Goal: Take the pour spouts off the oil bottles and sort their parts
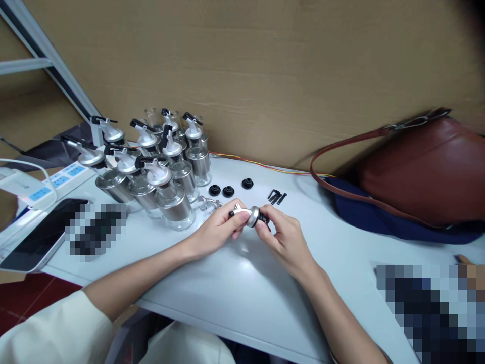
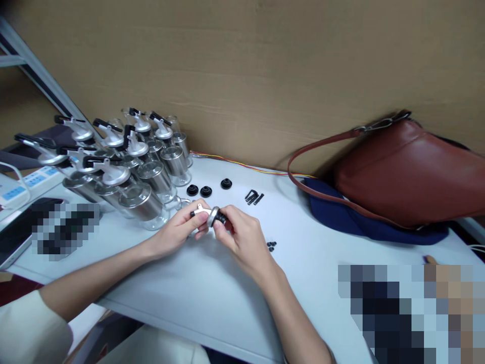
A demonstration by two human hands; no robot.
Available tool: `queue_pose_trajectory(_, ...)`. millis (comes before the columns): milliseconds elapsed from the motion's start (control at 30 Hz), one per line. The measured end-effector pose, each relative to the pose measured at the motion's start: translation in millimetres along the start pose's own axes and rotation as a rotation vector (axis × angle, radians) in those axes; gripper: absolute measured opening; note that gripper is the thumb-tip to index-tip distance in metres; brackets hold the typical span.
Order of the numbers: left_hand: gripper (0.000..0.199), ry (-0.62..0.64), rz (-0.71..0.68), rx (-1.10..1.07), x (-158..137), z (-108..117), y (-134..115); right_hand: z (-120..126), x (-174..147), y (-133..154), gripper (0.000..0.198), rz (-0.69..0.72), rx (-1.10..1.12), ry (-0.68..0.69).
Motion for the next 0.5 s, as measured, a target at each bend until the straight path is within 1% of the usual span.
queue_pose_trajectory(100, 0.032, -0.011, 0.015, 0.006, -0.1, 1.0, 0.1, -0.8, -0.1, -1.1, 0.015, -0.035, 0.047, -0.005)
queue_pose_trajectory(233, 0.032, -0.049, 0.039, -0.055, 0.7, 4.8, 0.2, 1.8, 1.7, 7.6, 0.003, 0.044, 0.038, -0.049)
queue_pose_trajectory(333, 0.037, -0.050, 0.049, -0.057, 1.6, 4.1, 1.3, 2.5, 2.3, 11.9, 0.010, 0.100, -0.011, -0.048)
queue_pose_trajectory(433, 0.045, -0.051, 0.057, -0.005, 2.2, 2.8, 3.7, 1.5, 2.4, 11.8, 0.008, 0.118, -0.042, -0.019)
queue_pose_trajectory(500, 0.045, -0.046, 0.069, 0.011, 2.5, 1.8, 5.5, 1.4, 2.2, 10.5, 0.006, 0.115, -0.041, -0.012)
Point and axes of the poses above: each hand's wrist, its own x-axis towards the middle knuckle, its own z-axis out of the back of the hand, y = z × x, the point moved 9 cm from there along x, towards the middle knuckle, and after that the axes turned 9 degrees about z, right-handed, at the moved point
